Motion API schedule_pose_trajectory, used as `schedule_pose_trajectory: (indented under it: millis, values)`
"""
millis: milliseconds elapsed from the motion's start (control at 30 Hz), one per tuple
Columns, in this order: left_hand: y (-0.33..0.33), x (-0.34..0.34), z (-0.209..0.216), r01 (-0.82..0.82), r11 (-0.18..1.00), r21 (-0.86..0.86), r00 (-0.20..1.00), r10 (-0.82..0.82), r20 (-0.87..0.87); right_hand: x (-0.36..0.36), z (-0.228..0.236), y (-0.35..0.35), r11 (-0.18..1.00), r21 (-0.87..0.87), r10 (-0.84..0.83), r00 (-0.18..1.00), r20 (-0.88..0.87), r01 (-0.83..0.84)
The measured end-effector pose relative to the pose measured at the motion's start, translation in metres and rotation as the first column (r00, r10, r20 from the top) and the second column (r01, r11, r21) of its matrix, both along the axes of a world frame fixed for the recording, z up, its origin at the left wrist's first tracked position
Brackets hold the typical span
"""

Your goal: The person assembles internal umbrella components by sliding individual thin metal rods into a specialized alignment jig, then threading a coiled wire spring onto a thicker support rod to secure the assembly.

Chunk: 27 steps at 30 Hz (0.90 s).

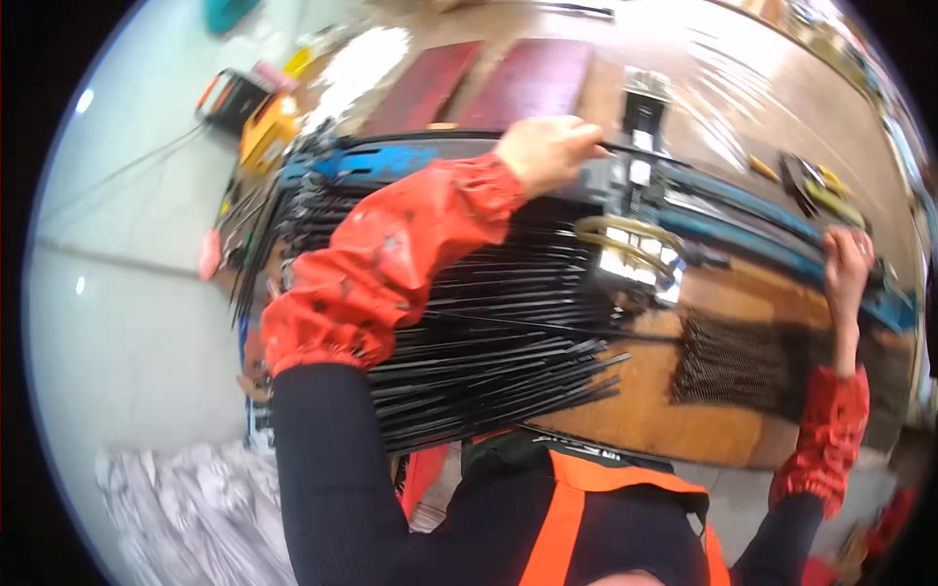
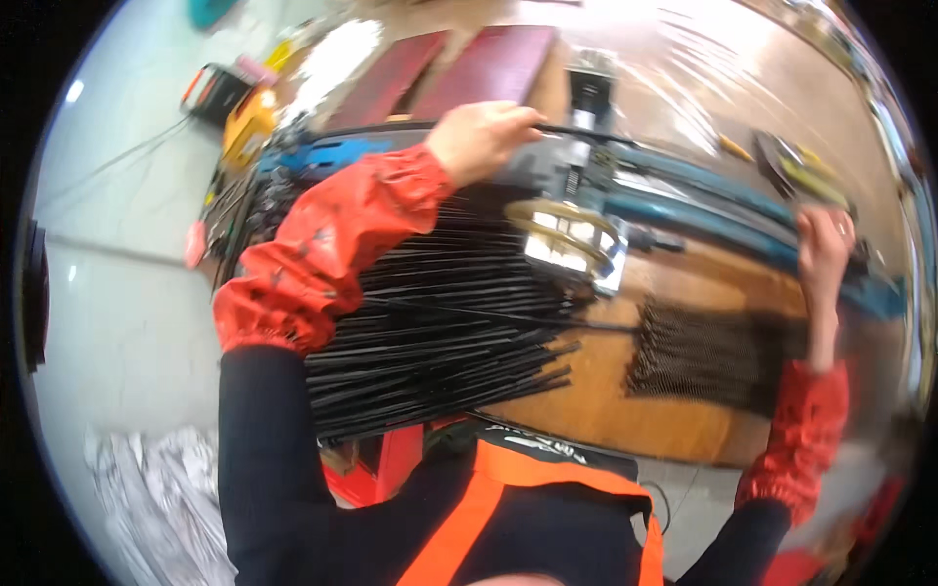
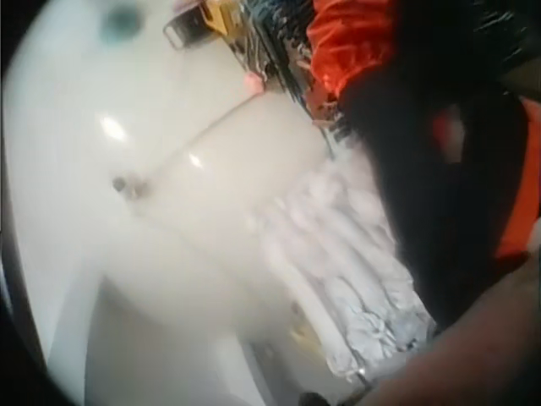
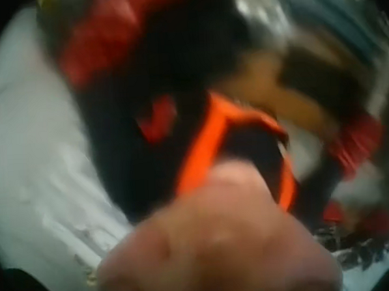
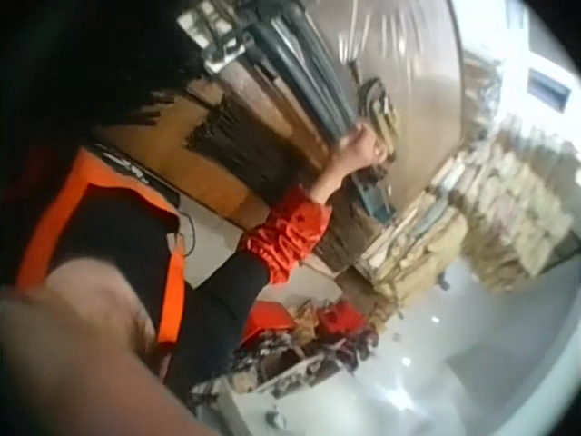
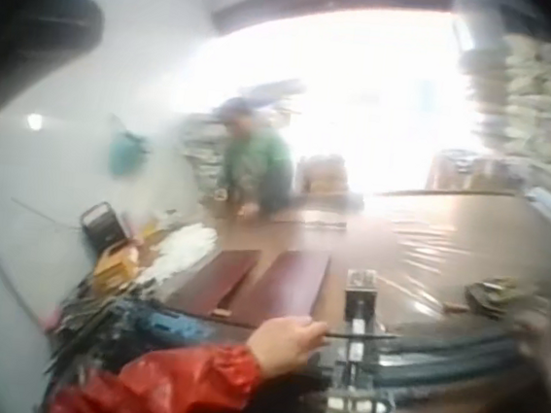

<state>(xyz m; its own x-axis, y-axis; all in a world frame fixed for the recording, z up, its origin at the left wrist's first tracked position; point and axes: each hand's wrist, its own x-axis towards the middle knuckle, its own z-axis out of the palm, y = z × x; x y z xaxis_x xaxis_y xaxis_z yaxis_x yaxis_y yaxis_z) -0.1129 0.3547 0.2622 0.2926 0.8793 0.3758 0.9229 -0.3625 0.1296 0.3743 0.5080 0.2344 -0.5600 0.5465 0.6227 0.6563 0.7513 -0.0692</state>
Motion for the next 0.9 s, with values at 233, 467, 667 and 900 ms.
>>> schedule_pose_trajectory:
  millis: [233, 467, 667, 900]
  values:
    - [-0.003, 0.000, -0.006, -0.108, 0.983, -0.148, 0.990, 0.120, 0.074, 0.005, -0.019, 0.010, 1.000, -0.024, -0.007, 0.999, -0.034, 0.006]
    - [-0.001, 0.014, -0.015, -0.188, 0.982, -0.007, 0.982, 0.188, 0.018, 0.003, -0.024, 0.006, 1.000, -0.015, -0.013, 0.996, -0.094, 0.012]
    - [0.002, 0.008, -0.015, -0.125, 0.990, -0.060, 0.992, 0.124, -0.014, -0.006, -0.008, -0.001, 0.999, -0.042, -0.032, 0.999, -0.040, 0.030]
    - [0.004, 0.007, -0.023, 0.000, 0.998, 0.057, 1.000, 0.000, -0.004, -0.055, -0.004, -0.066, 0.997, 0.060, 0.040, 0.996, 0.083, -0.045]
